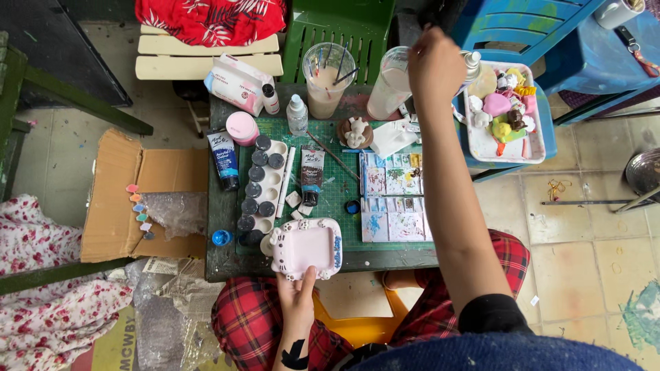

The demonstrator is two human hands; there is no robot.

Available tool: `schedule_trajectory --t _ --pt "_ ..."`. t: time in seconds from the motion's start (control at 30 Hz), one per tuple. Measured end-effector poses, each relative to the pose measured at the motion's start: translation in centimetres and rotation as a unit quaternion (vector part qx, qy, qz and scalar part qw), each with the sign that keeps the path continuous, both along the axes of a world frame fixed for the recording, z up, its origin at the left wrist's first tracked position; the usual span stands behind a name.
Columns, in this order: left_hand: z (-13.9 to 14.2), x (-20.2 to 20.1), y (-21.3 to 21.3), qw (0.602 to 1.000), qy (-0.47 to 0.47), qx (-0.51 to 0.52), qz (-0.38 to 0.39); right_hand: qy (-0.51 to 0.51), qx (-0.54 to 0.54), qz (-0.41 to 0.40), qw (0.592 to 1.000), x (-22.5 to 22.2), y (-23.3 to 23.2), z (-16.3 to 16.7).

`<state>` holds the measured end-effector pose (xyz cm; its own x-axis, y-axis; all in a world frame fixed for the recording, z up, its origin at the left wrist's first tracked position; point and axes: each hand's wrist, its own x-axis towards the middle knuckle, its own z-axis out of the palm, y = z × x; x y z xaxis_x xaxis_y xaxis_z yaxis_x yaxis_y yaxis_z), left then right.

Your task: The person sits at a cluttered craft table holding a pink cat-shaped ceramic dish in one hand and paints its rim and edges with a paintbrush, reloading the brush from paint containers and rotating the dish to reach different sides.

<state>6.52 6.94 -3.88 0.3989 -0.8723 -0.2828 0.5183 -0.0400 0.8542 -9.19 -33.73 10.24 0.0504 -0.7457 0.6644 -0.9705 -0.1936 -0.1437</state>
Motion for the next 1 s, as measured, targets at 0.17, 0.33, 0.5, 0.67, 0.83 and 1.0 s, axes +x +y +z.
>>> schedule_trajectory --t 0.17,0.33,0.5,0.67,0.83,1.0 --pt "-0.3 0.0 0.7 1.000 -0.005 0.007 0.002 -0.022 0.279 0.020 0.960 -0.9 -1.5 -0.3" --pt "-0.6 0.4 0.9 1.000 -0.016 -0.002 0.004 -0.080 0.221 0.094 0.967 -1.8 -1.4 -0.2" --pt "-0.4 0.2 1.5 1.000 -0.003 0.009 0.004 -0.047 0.105 0.110 0.987 -2.9 -0.6 -0.8" --pt "-0.6 0.1 1.2 1.000 -0.009 0.008 0.000 0.043 0.040 0.256 0.965 -4.5 -0.1 -1.1" --pt "-0.8 0.1 1.2 1.000 -0.023 0.004 -0.002 0.069 -0.006 0.292 0.954 -5.1 1.0 -1.9" --pt "-0.7 0.1 1.2 0.999 -0.034 -0.018 -0.006 0.086 -0.008 0.276 0.957 -5.4 1.8 -2.2"
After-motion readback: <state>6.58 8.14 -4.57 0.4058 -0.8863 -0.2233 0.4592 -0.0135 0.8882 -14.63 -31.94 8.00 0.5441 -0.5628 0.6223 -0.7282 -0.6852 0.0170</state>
